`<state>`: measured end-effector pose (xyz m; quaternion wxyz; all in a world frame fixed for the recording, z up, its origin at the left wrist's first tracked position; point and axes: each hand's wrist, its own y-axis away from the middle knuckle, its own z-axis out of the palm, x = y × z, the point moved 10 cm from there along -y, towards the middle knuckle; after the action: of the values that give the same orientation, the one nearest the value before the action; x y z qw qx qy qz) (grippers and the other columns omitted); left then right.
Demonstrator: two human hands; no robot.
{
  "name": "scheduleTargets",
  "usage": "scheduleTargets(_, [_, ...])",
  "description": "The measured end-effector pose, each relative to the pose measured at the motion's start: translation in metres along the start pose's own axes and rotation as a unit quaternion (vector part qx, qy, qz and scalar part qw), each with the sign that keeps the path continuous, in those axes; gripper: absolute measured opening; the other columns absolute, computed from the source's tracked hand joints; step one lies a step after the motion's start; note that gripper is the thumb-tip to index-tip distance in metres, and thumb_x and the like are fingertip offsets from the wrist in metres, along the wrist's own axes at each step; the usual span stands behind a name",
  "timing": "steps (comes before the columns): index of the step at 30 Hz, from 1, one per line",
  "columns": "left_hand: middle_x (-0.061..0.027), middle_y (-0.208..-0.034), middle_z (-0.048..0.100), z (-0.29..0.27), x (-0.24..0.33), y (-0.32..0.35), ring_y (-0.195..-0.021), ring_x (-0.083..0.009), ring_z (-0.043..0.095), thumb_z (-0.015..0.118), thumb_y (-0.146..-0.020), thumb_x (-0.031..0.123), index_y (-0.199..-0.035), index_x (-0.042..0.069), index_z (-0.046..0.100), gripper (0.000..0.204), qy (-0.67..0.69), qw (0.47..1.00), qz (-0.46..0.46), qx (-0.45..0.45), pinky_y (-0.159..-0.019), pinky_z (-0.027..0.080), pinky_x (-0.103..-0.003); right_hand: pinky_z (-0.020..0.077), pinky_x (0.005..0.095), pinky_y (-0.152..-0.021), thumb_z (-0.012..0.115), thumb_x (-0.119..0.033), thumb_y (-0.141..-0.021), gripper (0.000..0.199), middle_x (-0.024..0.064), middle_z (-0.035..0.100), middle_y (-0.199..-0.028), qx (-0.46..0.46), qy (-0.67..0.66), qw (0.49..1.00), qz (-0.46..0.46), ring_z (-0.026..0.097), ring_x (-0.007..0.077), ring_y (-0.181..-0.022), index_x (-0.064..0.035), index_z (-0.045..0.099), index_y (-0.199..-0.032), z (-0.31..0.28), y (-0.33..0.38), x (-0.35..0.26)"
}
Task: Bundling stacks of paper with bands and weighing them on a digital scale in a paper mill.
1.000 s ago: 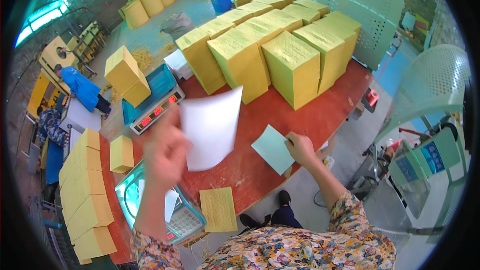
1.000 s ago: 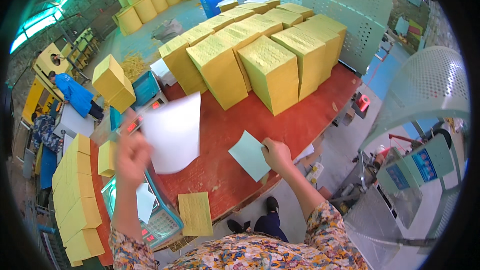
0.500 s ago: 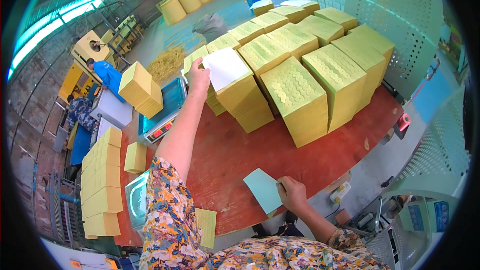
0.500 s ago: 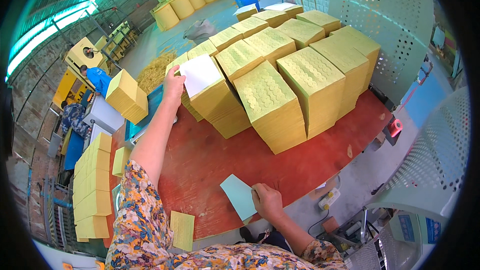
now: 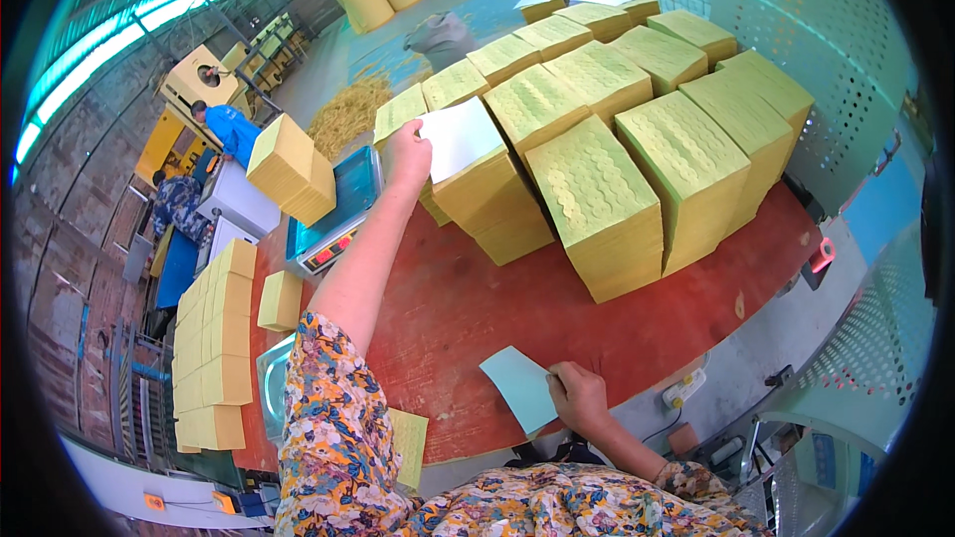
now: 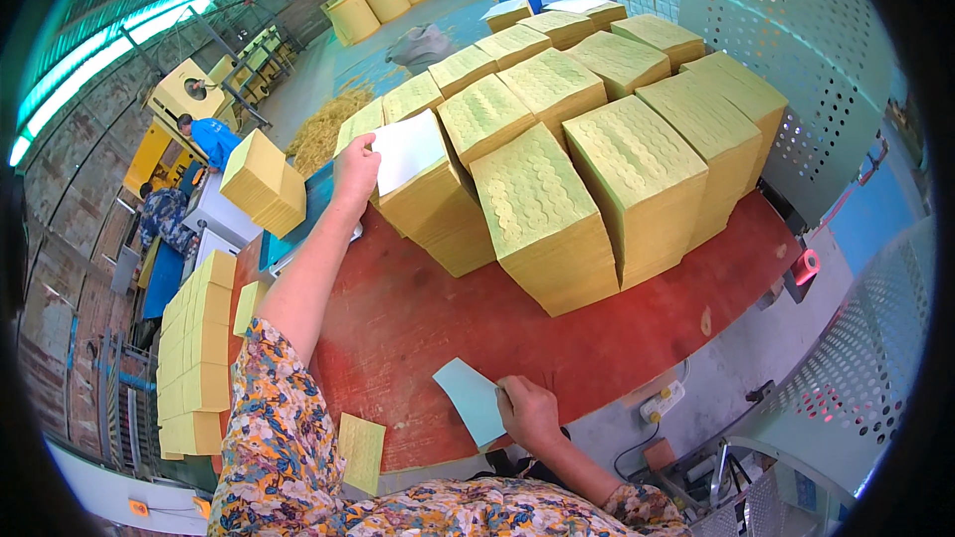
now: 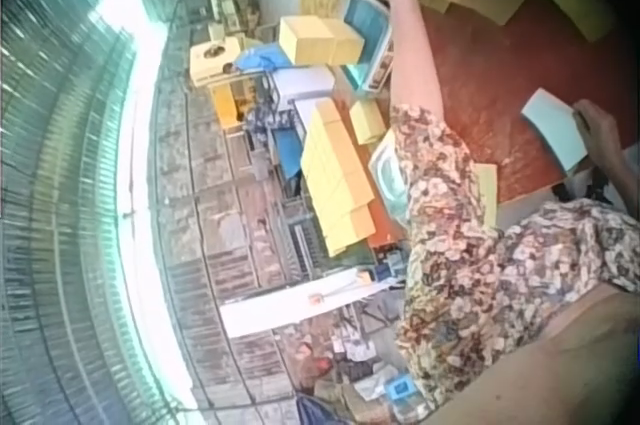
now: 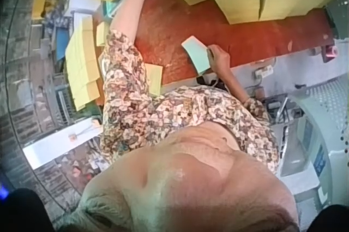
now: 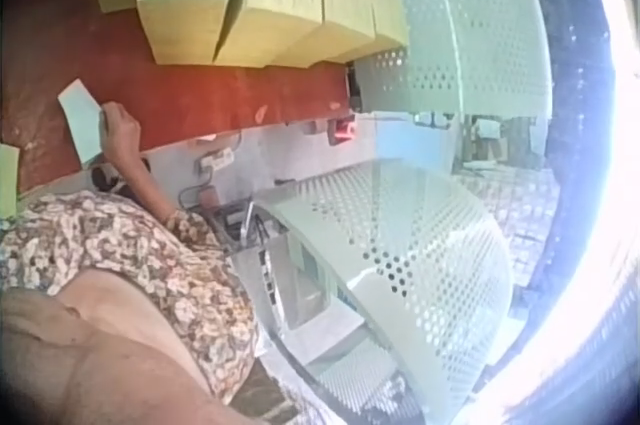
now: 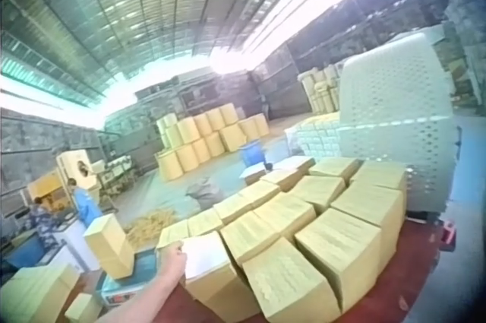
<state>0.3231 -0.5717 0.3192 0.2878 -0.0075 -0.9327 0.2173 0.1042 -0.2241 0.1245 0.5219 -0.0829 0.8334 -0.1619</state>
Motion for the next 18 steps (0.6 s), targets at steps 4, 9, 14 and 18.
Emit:
scheduleTargets(4, [-0.0145,-0.090,0.070,-0.001,0.008,0.008,-0.086,-0.0301,0.067,0.061,-0.079,0.014,-0.117,0.009,0.067,0.039,-0.030,0.999,-0.014,-0.001,-0.081,0.051,-0.040,0.0522,0.0410,-0.060,0.064,-0.006,-0.083,0.006,0.0128,0.064,-0.078,-0.006,-0.005,1.000,0.010,0.065,0.0318,-0.068,-0.0049,0.061,-0.089,-0.001,0.002,0.000])
scheduleTargets(9, [-0.0184,-0.107,0.064,-0.014,0.019,0.007,-0.102,-0.0319,0.061,0.062,-0.080,0.020,-0.114,0.010,0.067,0.036,-0.156,0.981,0.070,0.088,-0.088,0.049,-0.042,0.0529,0.0416,-0.063,0.064,-0.004,-0.083,0.008,0.0137,0.065,-0.082,-0.028,-0.019,0.999,0.019,0.065,0.0328,-0.073,-0.0045,0.061,-0.090,0.007,-0.003,0.013])
scheduleTargets(14, [-0.0202,-0.120,0.061,0.006,0.067,-0.026,-0.112,-0.0342,0.058,0.057,-0.087,0.026,-0.117,0.004,0.064,0.038,-0.067,0.971,0.227,0.041,-0.096,0.046,-0.042,0.0522,0.0439,-0.073,0.061,0.000,-0.081,0.010,0.0195,0.064,-0.091,0.070,-0.033,0.994,-0.081,0.064,0.0369,-0.084,-0.0015,0.060,-0.091,-0.014,-0.059,0.000])
scheduleTargets(18, [-0.0183,-0.127,0.059,0.055,0.066,-0.013,-0.117,-0.0341,0.056,0.047,-0.094,0.034,-0.120,0.003,0.062,0.043,-0.085,0.964,0.244,-0.060,-0.100,0.044,-0.042,0.0485,0.0465,-0.073,0.060,0.000,-0.081,0.011,0.0220,0.062,-0.093,0.031,-0.016,0.999,0.022,0.061,0.0378,-0.086,-0.0003,0.059,-0.092,0.014,-0.121,0.034])
